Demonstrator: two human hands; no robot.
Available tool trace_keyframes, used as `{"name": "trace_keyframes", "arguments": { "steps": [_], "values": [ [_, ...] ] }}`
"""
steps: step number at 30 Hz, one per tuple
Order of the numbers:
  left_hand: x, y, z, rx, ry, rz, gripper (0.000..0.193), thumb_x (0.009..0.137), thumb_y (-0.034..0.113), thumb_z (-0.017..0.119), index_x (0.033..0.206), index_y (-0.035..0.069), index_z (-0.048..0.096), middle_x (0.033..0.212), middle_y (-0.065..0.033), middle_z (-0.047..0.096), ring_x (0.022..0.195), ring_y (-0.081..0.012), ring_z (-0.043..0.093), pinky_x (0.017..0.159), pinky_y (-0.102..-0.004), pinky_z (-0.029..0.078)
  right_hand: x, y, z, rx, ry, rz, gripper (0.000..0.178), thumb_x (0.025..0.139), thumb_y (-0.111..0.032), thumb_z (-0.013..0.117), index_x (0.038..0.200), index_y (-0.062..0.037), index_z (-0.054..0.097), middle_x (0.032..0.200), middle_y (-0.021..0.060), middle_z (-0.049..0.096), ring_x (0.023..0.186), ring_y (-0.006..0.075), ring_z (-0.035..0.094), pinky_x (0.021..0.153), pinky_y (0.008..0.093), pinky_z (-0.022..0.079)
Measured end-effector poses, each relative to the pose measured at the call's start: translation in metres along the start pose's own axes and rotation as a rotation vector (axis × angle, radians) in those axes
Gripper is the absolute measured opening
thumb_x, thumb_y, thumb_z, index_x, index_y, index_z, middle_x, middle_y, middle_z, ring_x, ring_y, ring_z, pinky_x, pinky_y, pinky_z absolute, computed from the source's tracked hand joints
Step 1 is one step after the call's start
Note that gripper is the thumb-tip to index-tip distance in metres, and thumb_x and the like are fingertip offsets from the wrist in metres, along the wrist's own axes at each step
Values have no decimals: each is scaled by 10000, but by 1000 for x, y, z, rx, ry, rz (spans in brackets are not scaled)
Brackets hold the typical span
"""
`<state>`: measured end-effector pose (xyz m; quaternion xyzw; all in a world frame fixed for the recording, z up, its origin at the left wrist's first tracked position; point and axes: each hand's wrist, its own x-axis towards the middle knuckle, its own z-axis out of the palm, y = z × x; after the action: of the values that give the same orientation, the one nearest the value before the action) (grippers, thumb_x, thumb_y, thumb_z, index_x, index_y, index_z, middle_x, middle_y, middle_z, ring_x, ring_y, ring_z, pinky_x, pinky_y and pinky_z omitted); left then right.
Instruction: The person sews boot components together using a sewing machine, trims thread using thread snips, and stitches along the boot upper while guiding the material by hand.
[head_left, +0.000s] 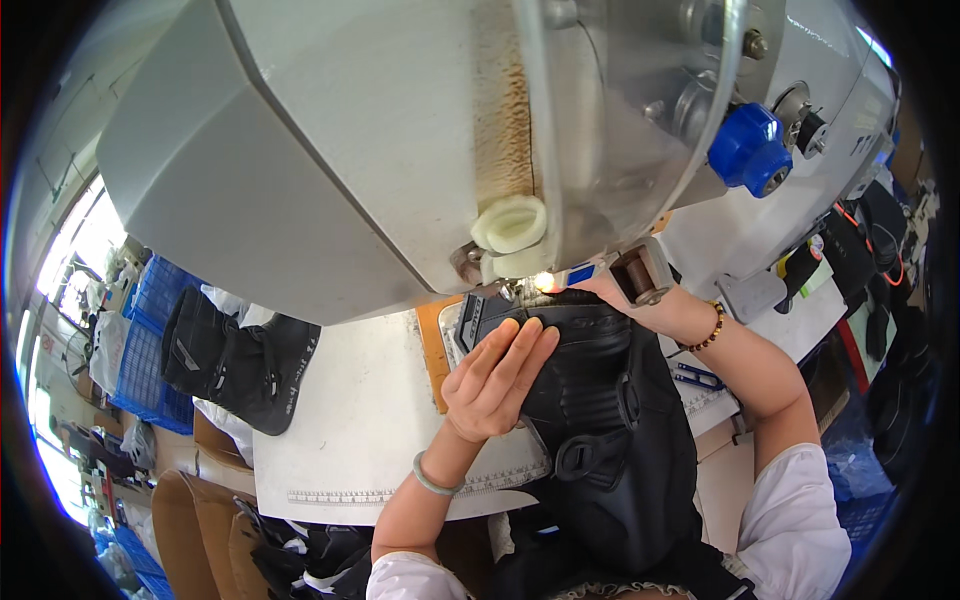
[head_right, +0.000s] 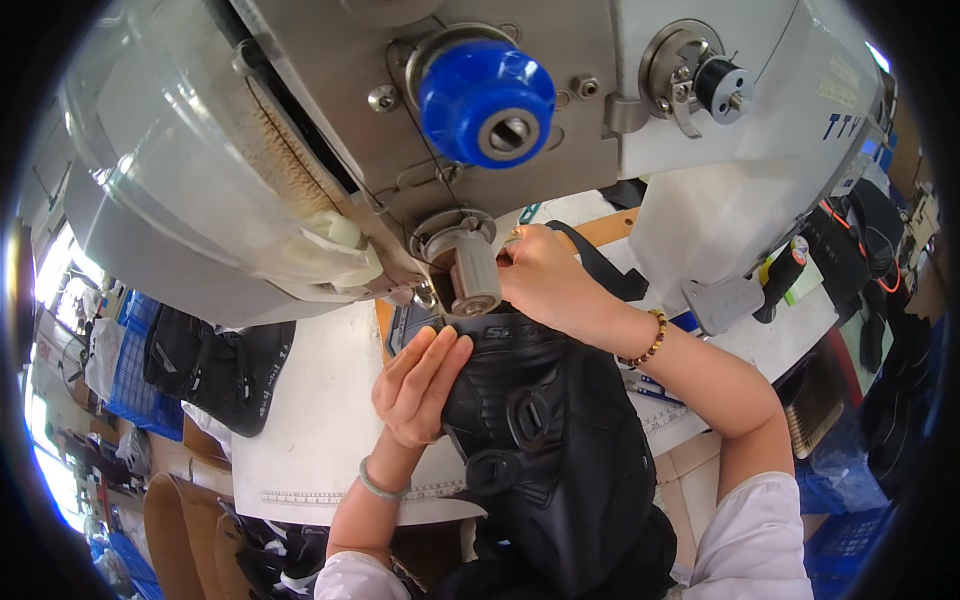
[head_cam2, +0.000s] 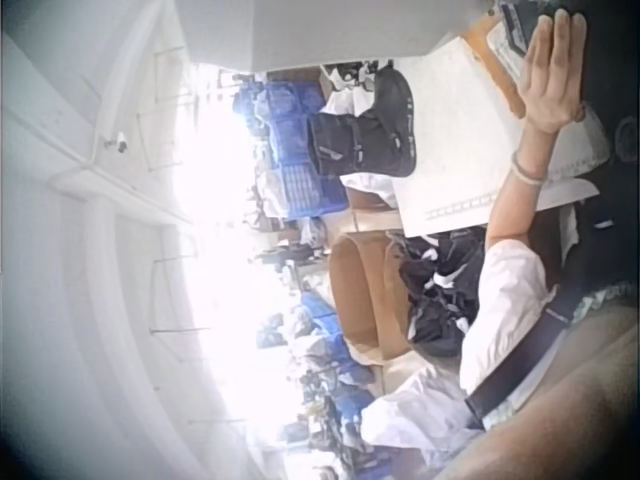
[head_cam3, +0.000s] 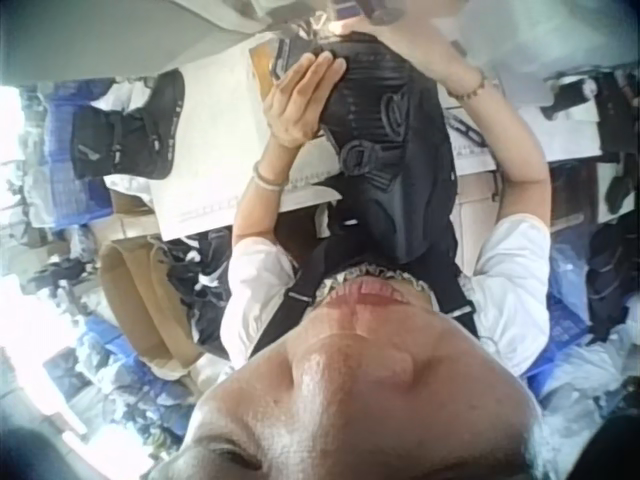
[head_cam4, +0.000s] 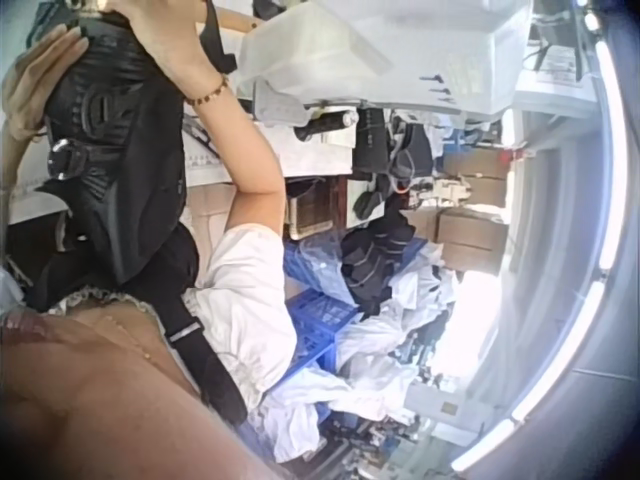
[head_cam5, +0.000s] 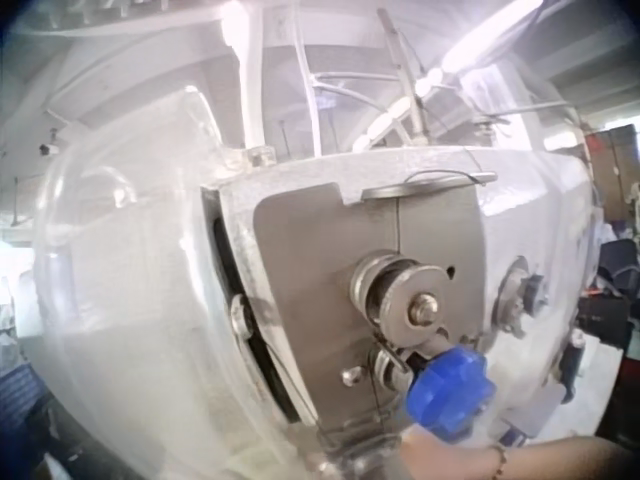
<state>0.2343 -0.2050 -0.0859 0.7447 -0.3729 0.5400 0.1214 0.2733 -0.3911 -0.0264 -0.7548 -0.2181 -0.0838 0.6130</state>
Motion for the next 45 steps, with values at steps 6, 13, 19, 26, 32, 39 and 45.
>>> {"name": "trace_keyframes", "arguments": {
  "steps": [6, 13, 19, 26, 32, 39, 45],
  "values": [
    [-2, -2, 2, -19, 11, 3, 273, 758, 101, 572, 999, 88, 700, 1064, -15, 635, 985, -162, 580, 834, -230, 513, -6, 0, 3, 30, 83, -22, 299, 748, -193, 641, 580, 33, 542, 496, -21, 436, 500, 38, 352, 434, 253, 295],
    [-3, -1, 3, -14, 4, -13, 275, 748, 99, 589, 1000, 93, 700, 1061, -10, 634, 982, -160, 579, 817, -225, 514, -3, -2, 3, -4, 41, 58, 284, 756, -202, 642, 615, 40, 597, 500, -11, 467, 506, 32, 371, 442, 245, 302],
    [0, -1, 0, -8, -5, -10, 270, 743, 92, 602, 994, 96, 702, 1055, -4, 635, 965, -155, 586, 816, -220, 511, -1, 4, 4, -31, 62, 40, 265, 769, -201, 628, 678, 48, 641, 493, 18, 496, 497, 44, 389, 450, 261, 329],
    [0, 0, 0, -1, 7, -9, 267, 743, 96, 606, 992, 96, 703, 1057, -1, 634, 962, -152, 589, 819, -218, 508, -2, 4, 4, -68, 65, 71, 259, 778, -203, 621, 695, 40, 649, 489, 35, 498, 494, 57, 407, 465, 264, 349],
    [-1, -1, 1, 25, 18, 4, 272, 748, 109, 604, 1003, 99, 700, 1053, 1, 636, 965, -147, 589, 837, -214, 494, -6, -4, 4, -103, 137, 1, 263, 770, -216, 625, 682, 32, 635, 506, 71, 507, 503, 90, 429, 500, 293, 369],
    [2, -2, -1, 10, -5, -1, 284, 721, 93, 593, 983, 68, 699, 1034, -33, 647, 968, -177, 599, 810, -244, 510, -2, -3, 3, 12, 85, 27, 285, 777, -178, 608, 617, 55, 575, 494, 49, 461, 513, 72, 374, 485, 292, 338],
    [2, -2, -2, 2, -21, -3, 305, 704, 88, 593, 989, 63, 698, 1045, -40, 643, 971, -186, 596, 812, -252, 513, -2, -5, 2, 14, 46, 50, 280, 777, -159, 609, 590, 39, 545, 499, -2, 438, 529, 51, 338, 475, 276, 314]
  ]
}}
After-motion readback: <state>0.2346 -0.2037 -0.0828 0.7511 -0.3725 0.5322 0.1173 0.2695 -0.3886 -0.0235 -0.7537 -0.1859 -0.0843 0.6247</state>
